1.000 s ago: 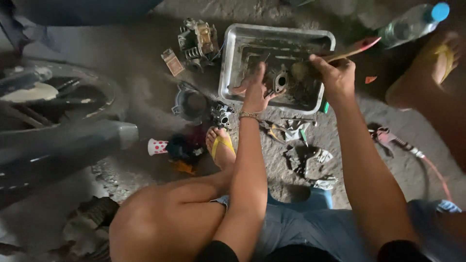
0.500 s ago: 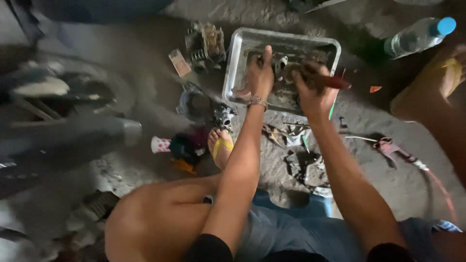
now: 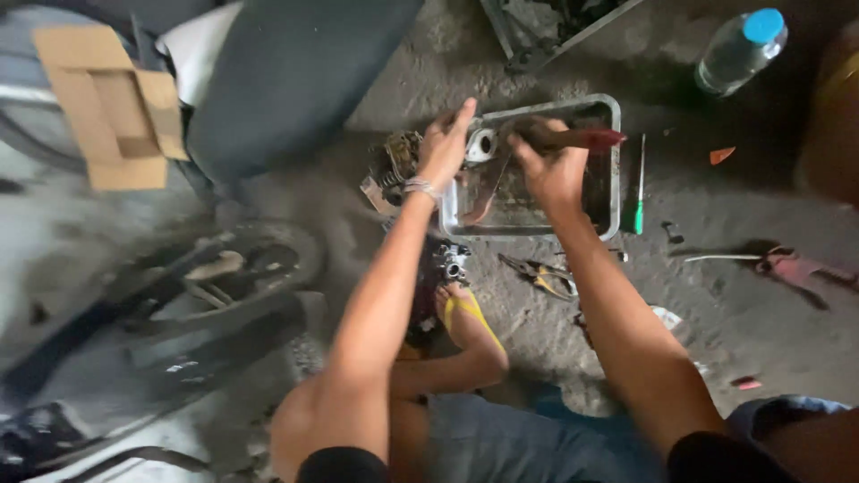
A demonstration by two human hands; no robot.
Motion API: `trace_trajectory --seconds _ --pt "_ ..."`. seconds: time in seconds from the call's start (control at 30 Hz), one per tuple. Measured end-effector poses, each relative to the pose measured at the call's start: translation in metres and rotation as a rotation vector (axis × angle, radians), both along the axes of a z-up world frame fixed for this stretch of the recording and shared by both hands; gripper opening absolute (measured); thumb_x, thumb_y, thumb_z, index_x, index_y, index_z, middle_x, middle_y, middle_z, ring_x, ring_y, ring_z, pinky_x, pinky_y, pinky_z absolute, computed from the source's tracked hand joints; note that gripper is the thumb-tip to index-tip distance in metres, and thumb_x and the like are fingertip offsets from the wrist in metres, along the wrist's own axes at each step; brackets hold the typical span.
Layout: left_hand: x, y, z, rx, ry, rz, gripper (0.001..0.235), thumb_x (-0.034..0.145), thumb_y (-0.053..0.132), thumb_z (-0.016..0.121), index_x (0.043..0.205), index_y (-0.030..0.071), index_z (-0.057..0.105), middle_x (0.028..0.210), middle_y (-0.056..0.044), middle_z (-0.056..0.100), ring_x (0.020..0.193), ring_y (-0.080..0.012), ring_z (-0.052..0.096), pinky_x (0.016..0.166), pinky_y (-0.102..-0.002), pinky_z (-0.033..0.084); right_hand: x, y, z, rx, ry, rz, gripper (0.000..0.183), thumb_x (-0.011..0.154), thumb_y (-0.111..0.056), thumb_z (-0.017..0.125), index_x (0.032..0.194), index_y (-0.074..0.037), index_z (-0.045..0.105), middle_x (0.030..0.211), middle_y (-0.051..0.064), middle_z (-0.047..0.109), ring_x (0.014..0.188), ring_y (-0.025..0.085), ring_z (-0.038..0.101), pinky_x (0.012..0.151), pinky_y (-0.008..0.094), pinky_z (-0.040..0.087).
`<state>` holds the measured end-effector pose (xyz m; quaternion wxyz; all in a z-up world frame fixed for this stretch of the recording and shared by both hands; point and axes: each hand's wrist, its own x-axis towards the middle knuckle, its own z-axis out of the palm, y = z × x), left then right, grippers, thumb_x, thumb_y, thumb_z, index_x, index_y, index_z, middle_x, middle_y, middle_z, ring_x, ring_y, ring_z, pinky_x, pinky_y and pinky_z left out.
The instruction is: The person is cleaning and inspecting a motorcycle carburetor using a brush and a tray of solvent.
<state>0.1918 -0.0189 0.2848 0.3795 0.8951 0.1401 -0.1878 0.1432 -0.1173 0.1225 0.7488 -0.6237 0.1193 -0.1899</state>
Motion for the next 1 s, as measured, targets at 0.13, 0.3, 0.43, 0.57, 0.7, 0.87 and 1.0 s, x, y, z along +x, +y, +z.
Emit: trace_trajectory --seconds 0.13,0.3,0.43,0.57,0.7,0.87,1.0 --pt "0.016 0.008 0.015 0.169 0.214 0.006 0.099 0.077 0.082 0.049 0.138 0.004 0.055 0.139 -0.021 0.061 0.076 -0.0320 0.078 0.056 -0.034 0.067 -0.003 0.015 0.040 0.157 -0.013 0.024 0.038 0.082 -0.013 0.094 0.110 0.000 0.073 0.095 0.024 0.073 0.102 0.031 0.072 0.088 0.043 0.058" --pt "0.019 0.016 0.031 0.159 0.208 -0.049 0.090 0.085 0.074 0.053 0.141 0.003 0.053 0.145 -0.021 0.055 0.096 -0.0426 0.073 0.039 -0.032 0.063 -0.003 0.022 0.028 0.121 0.013 -0.041 0.026 0.085 -0.012 0.090 0.104 -0.001 0.074 0.090 0.019 0.074 0.093 0.032 0.074 0.078 0.042 0.059" --pt "0.015 0.013 0.048 0.174 0.167 -0.056 0.084 0.087 0.072 0.053 0.138 0.005 0.055 0.146 -0.020 0.054 0.107 -0.0424 0.070 0.044 -0.033 0.066 -0.003 0.020 0.071 0.245 0.043 0.102 0.022 0.090 -0.011 0.083 0.104 0.000 0.070 0.071 0.017 0.069 0.055 0.022 0.069 0.040 0.035 0.055" --pt "0.015 0.018 0.063 0.196 0.123 0.009 0.079 0.089 0.066 0.057 0.138 0.003 0.056 0.147 -0.019 0.054 0.090 -0.0385 0.075 0.039 -0.029 0.062 -0.003 0.020 0.076 0.109 0.063 0.010 0.018 0.089 -0.010 0.086 0.096 0.001 0.073 0.077 0.018 0.069 0.073 0.034 0.072 0.066 0.042 0.055" --pt "0.000 0.013 0.082 0.249 0.157 0.052 0.101 0.086 0.074 0.052 0.154 0.001 0.034 0.158 -0.023 0.037 0.082 -0.0311 0.075 0.038 -0.024 0.061 -0.013 0.028 0.108 0.162 0.002 0.069 0.032 0.083 -0.024 0.092 0.102 -0.005 0.075 0.079 0.014 0.068 0.082 0.024 0.068 0.075 0.038 0.053" --pt "-0.003 0.014 0.083 0.274 0.095 0.073 0.091 0.093 0.065 0.051 0.152 -0.003 0.036 0.153 -0.027 0.042 0.065 -0.0300 0.074 0.036 -0.023 0.058 0.001 0.015 0.118 0.196 0.084 0.061 0.032 0.083 -0.022 0.091 0.100 0.000 0.076 0.076 0.015 0.069 0.079 0.025 0.071 0.070 0.039 0.054" --pt "-0.003 0.024 0.062 0.132 0.030 0.197 0.083 0.091 0.061 0.060 0.149 0.005 0.040 0.139 -0.026 0.047 0.058 -0.0319 0.072 0.044 -0.027 0.064 -0.002 -0.001 0.120 0.252 0.061 0.124 0.033 0.080 -0.020 0.093 0.097 -0.001 0.074 0.082 0.019 0.072 0.082 0.027 0.072 0.078 0.039 0.055"
